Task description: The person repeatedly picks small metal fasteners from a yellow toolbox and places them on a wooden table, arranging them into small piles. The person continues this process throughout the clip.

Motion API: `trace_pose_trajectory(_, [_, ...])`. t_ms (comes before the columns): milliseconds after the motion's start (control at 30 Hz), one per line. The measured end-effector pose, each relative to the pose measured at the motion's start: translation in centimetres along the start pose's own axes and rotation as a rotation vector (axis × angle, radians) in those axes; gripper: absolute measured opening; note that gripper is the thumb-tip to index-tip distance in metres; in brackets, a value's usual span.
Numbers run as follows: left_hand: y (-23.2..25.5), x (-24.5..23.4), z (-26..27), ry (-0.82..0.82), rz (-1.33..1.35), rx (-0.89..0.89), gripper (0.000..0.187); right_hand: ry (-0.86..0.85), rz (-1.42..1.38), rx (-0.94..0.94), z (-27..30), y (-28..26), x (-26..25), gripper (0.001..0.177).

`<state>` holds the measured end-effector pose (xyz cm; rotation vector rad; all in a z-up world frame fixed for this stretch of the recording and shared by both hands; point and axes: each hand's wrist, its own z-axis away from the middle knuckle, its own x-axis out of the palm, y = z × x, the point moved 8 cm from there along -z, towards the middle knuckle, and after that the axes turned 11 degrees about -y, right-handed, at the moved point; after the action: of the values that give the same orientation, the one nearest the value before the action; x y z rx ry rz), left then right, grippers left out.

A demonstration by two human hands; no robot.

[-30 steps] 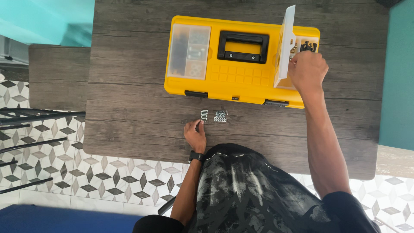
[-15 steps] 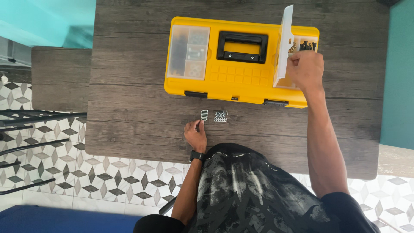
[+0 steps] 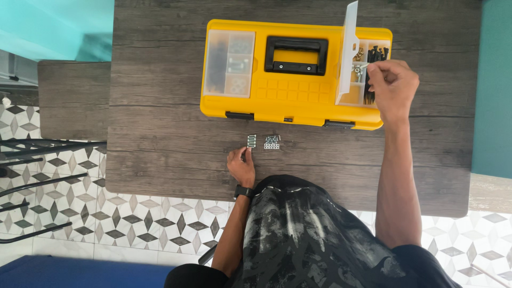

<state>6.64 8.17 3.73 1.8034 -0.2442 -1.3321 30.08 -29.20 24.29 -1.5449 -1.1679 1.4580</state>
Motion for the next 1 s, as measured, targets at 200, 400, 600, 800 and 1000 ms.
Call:
trace_pose_trajectory(200, [0.0, -0.2, 0.0, -0.014, 0.051, 0.02, 0.016, 0.098, -0.432, 0.068, 1.2, 0.5, -1.3, 0.007])
trace_pose_trajectory(400, [-0.3, -0.7, 0.0, -0.013, 0.142, -0.002, 0.014, 0.072, -0.685, 0.076, 2.0, 0.7, -1.4, 0.01])
trace_pose_trajectory(600, [0.8, -1.9, 0.1, 0.04, 0.174, -0.015, 0.012, 0.002, -0.658, 0.105, 3.5, 0.5, -0.5, 0.019])
trace_pose_trajectory(800, [4.7, -4.1, -0.2, 0.04, 0.268, 0.043, 0.012, -0.1, -0.684, 0.104, 5.8, -0.4, 0.7, 0.014])
trace_pose_trajectory(1000, [10.5, -4.7, -0.9, -0.072, 0.402, 0.171, 0.013, -0.113, -0.713, 0.12, 8.2, -0.8, 1.8, 0.016])
